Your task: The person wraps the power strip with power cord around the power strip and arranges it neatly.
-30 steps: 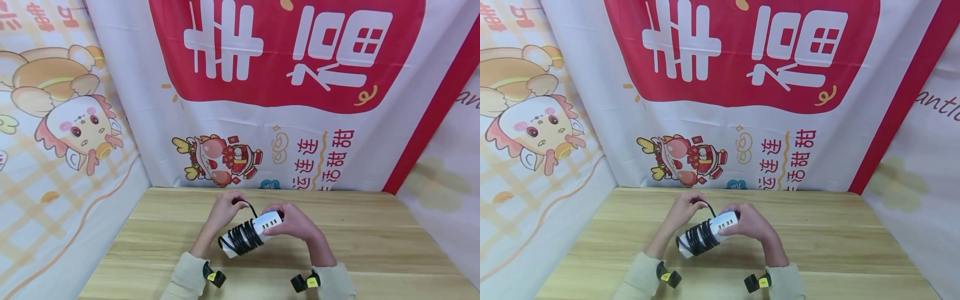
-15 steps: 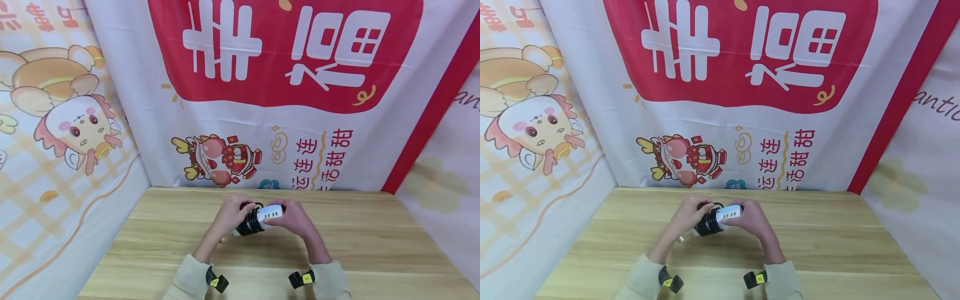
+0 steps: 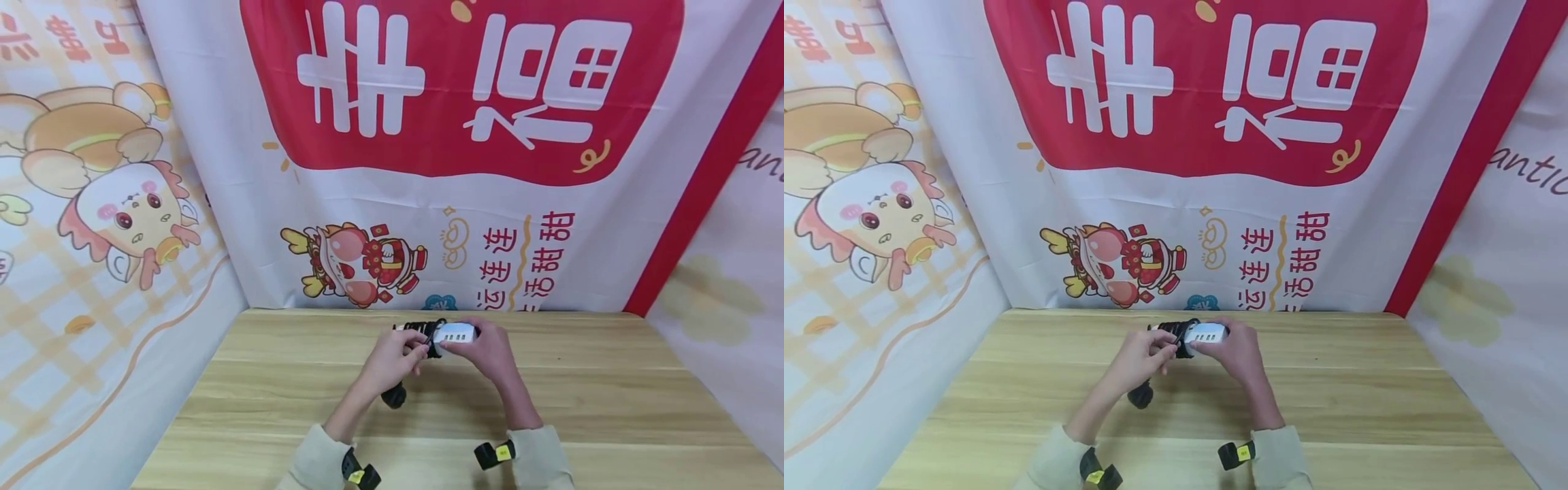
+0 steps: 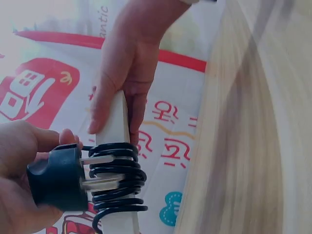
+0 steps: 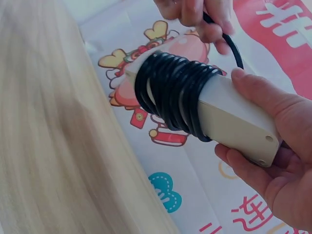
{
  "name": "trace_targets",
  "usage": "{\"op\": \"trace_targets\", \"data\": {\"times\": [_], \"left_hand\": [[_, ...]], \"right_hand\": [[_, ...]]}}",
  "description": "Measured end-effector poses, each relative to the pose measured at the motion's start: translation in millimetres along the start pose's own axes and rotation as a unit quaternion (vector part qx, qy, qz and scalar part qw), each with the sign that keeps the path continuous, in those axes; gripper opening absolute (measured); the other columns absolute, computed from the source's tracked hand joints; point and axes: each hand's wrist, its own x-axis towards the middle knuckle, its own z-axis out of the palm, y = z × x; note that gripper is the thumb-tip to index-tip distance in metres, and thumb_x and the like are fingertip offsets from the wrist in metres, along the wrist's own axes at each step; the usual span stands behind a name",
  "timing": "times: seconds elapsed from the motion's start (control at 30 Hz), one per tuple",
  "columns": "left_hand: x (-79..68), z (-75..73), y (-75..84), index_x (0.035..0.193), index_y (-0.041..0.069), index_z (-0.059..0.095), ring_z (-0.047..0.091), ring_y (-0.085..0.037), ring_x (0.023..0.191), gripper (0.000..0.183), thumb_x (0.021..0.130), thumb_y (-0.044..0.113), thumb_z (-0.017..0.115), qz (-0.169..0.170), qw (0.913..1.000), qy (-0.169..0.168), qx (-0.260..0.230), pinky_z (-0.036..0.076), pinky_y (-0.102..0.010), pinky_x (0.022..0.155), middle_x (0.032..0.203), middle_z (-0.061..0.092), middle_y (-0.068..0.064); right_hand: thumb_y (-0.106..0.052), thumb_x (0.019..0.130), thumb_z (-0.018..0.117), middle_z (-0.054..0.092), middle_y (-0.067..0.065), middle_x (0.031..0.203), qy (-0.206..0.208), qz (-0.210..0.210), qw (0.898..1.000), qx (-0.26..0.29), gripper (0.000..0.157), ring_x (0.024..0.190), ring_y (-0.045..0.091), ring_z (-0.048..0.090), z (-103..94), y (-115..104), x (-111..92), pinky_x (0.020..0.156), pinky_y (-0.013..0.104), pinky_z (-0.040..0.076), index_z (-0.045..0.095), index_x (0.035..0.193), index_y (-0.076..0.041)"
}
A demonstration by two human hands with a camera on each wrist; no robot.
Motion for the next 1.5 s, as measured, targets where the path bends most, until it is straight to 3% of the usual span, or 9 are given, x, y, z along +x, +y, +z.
{"op": "trace_targets", "data": {"times": [0.17, 0.3, 0.53, 0.83, 1.13, 1.33, 1.5], "left_hand": [[-3.2, 7.3, -3.2, 0.112, 0.0, 0.07, 0.068, -0.011, 0.066, 0.02, 0.101, 0.01, 0.057, -0.015, 0.9984, -0.029, -0.047, 0.059, -0.025, 0.065, 0.083, 0.07, -0.005], [-4.4, 15.1, -3.7, 0.112, -0.001, 0.071, 0.07, -0.012, 0.072, 0.02, 0.101, 0.008, 0.057, -0.025, 0.9954, -0.037, -0.085, 0.061, -0.028, 0.069, 0.088, 0.072, -0.007], [-3.9, 29.1, -11.5, 0.101, 0.01, 0.074, 0.07, -0.011, 0.082, 0.018, 0.101, 0.017, 0.058, -0.027, 0.9949, -0.051, -0.082, 0.057, -0.022, 0.079, 0.084, 0.074, -0.008], [0.9, 33.3, -28.8, 0.106, 0.005, 0.072, 0.07, -0.01, 0.091, 0.018, 0.101, 0.014, 0.057, -0.014, 0.9887, -0.083, -0.124, 0.055, -0.023, 0.088, 0.097, 0.076, -0.009], [4.4, 34.5, -42.5, 0.103, 0.01, 0.075, 0.065, -0.01, 0.101, 0.016, 0.098, 0.02, 0.064, -0.014, 0.9935, -0.046, -0.103, 0.054, -0.031, 0.092, 0.106, 0.074, -0.005], [6.0, 37.1, -52.5, 0.099, 0.013, 0.073, 0.057, -0.01, 0.093, 0.011, 0.096, 0.021, 0.067, 0.007, 0.9964, 0.006, -0.084, 0.051, -0.024, 0.076, 0.104, 0.069, -0.003], [9.6, 33.8, -66.0, 0.106, 0.012, 0.071, 0.059, -0.009, 0.094, 0.014, 0.096, 0.022, 0.067, 0.022, 0.9958, 0.005, -0.089, 0.051, -0.022, 0.078, 0.108, 0.07, -0.006]], "right_hand": [[-0.035, 0.073, 0.089, 0.07, 0.015, 0.11, 0.028, 0.008, 1.0, 0.008, 0.058, 0.093, 0.026, 0.065, -4.5, 1, 0, 0.074, 0.032, 0.056, 0.069, 0.119, -0.007], [-0.035, 0.073, 0.089, 0.069, 0.017, 0.112, 0.039, 0.007, 0.999, 0.02, 0.059, 0.094, 0.027, 0.065, -6.4, -3, 0, 0.073, 0.03, 0.055, 0.069, 0.12, -0.007], [-0.036, 0.074, 0.088, 0.068, 0.017, 0.116, 0.058, 0.031, 0.997, 0.032, 0.058, 0.097, 0.029, 0.062, -12.3, -4, 0, 0.073, 0.027, 0.051, 0.069, 0.121, -0.007], [-0.039, 0.076, 0.086, 0.064, 0.016, 0.119, 0.042, 0.092, 0.99, 0.103, 0.056, 0.098, 0.027, 0.06, -12.2, -10, 1, 0.072, 0.026, 0.052, 0.069, 0.121, -0.01], [-0.032, 0.078, 0.086, 0.066, 0.015, 0.12, 0.004, 0.087, 0.98, 0.18, 0.049, 0.098, 0.024, 0.062, -3.8, -23, -5, 0.078, 0.027, 0.053, 0.07, 0.12, -0.011], [-0.026, 0.08, 0.085, 0.065, 0.014, 0.125, -0.015, 0.085, 0.974, 0.211, 0.047, 0.103, 0.024, 0.061, 1.2, -27, -8, 0.082, 0.027, 0.053, 0.07, 0.122, -0.011], [-0.024, 0.081, 0.083, 0.064, 0.014, 0.124, -0.029, 0.086, 0.97, 0.226, 0.046, 0.104, 0.024, 0.061, 5.3, -28, -7, 0.084, 0.028, 0.052, 0.069, 0.122, -0.01]]}}
